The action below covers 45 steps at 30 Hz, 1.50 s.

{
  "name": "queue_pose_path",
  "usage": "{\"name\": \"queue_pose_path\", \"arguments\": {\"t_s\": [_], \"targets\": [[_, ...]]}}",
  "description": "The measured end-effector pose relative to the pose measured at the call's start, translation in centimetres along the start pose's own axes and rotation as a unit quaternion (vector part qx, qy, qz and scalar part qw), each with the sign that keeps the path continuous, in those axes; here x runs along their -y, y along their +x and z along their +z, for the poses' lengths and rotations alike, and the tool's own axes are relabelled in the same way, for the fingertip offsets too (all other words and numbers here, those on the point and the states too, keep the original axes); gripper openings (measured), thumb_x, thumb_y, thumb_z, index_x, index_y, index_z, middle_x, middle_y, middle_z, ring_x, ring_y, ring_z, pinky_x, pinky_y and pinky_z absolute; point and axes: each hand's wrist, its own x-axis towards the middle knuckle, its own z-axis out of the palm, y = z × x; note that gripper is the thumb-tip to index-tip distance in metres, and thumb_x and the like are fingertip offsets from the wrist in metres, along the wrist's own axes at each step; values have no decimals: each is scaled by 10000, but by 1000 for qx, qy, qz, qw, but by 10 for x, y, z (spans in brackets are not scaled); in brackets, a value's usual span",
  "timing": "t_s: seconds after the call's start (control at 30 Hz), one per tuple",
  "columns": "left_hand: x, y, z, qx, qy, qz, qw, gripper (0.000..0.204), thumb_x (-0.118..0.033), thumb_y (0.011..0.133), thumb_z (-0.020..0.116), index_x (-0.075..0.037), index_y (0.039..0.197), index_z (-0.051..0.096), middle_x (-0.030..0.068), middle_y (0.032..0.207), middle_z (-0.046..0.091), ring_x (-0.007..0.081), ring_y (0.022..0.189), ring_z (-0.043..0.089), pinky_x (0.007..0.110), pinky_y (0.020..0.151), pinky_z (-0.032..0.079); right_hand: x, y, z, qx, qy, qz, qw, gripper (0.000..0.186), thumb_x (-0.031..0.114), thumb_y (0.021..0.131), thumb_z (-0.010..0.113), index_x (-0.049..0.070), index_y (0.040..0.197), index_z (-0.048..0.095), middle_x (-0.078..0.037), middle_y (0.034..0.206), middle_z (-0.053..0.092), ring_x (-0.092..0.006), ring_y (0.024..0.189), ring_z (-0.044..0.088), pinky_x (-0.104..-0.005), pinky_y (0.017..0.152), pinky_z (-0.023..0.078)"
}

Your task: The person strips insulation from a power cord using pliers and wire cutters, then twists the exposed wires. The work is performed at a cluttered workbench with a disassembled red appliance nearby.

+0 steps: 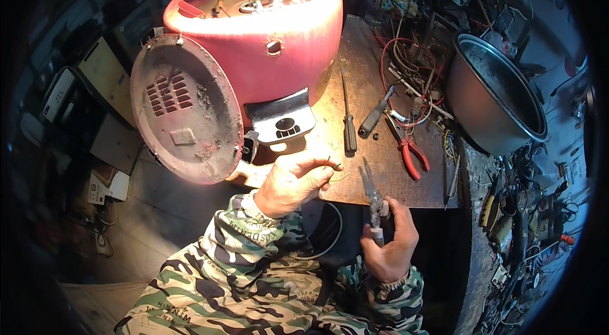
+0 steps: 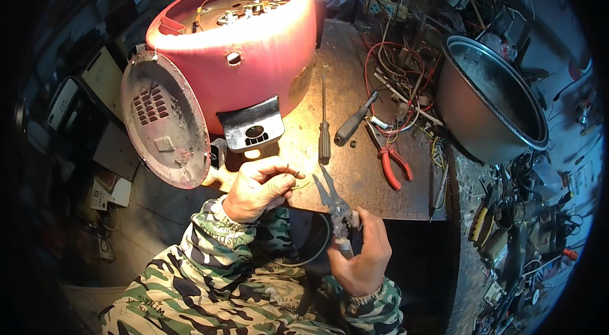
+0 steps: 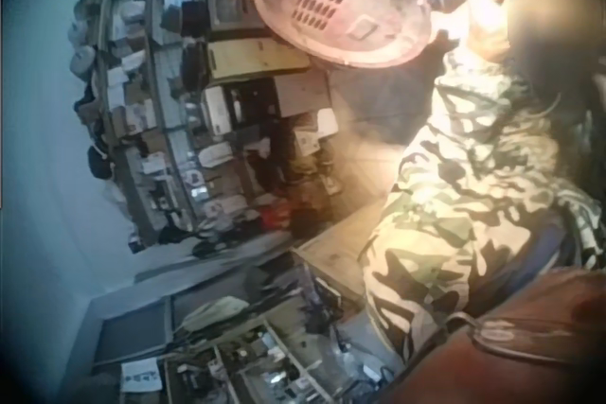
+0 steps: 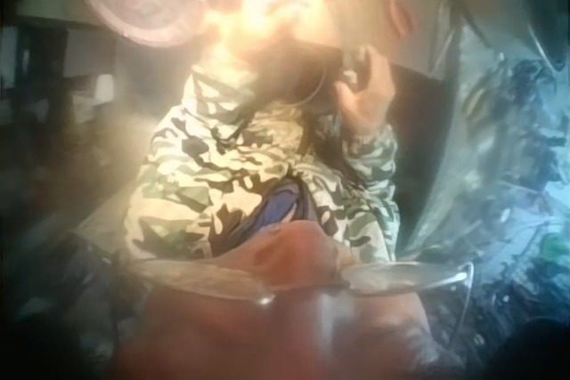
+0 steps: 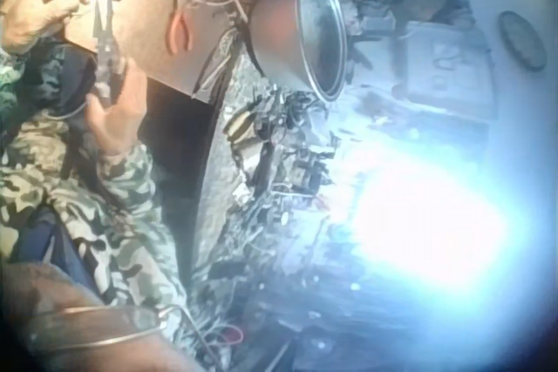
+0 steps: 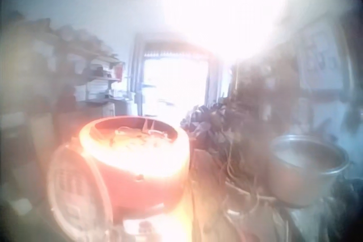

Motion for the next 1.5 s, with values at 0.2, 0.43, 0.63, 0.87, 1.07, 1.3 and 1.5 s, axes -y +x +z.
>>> {"name": "queue_pose_path", "arguments": {"t_s": [0.2,0.43,0.63,0.87,1.07,1.3,1.5], "targets": [[6,-3,0,-9,18,29,999,149,-65,945,666,32,1056,691,60,872,691,53,589,542,189,505,430,8,1,1,-50,-86,-71,993,626,-9,604,708,-79,1206,553,-218,994,603,-382,886,615,-402,806,513],[14,0,1,-6,33,63,997,179,-88,929,696,25,1068,704,59,864,702,62,618,564,201,535,457,4,-10,8,-26,-104,-58,993,705,22,583,752,-106,1242,537,-207,1007,599,-365,895,598,-423,781,503],[14,1,6,-12,30,112,993,200,-104,919,716,26,1071,707,45,886,695,47,644,545,191,541,423,4,-10,13,-29,-105,-60,992,708,14,582,744,-109,1247,536,-199,993,595,-357,877,600,-408,762,506],[15,0,2,6,30,97,995,202,-22,911,694,24,1107,694,78,1054,674,117,921,592,276,815,472,4,-10,12,-28,-104,-54,993,722,4,572,746,-111,1251,531,-198,993,593,-357,878,600,-410,762,509],[24,5,5,-16,55,160,985,184,-80,918,711,34,1063,710,48,911,693,44,671,544,190,557,420,3,-11,14,-30,-103,-51,993,733,4,566,756,-109,1254,530,-200,993,594,-356,883,605,-408,765,516],[19,0,-2,11,49,96,994,228,-3,913,680,25,1139,680,84,1118,670,157,1037,619,324,948,495,3,-11,14,-29,-97,-52,994,728,4,568,759,-109,1251,533,-201,989,595,-357,878,610,-407,756,521],[12,1,8,-11,57,121,991,189,-82,933,691,49,1069,702,41,828,683,42,625,522,193,534,412,3,-12,13,-18,-92,-43,995,730,9,568,767,-112,1250,535,-201,983,592,-357,880,613,-408,754,522]]}}
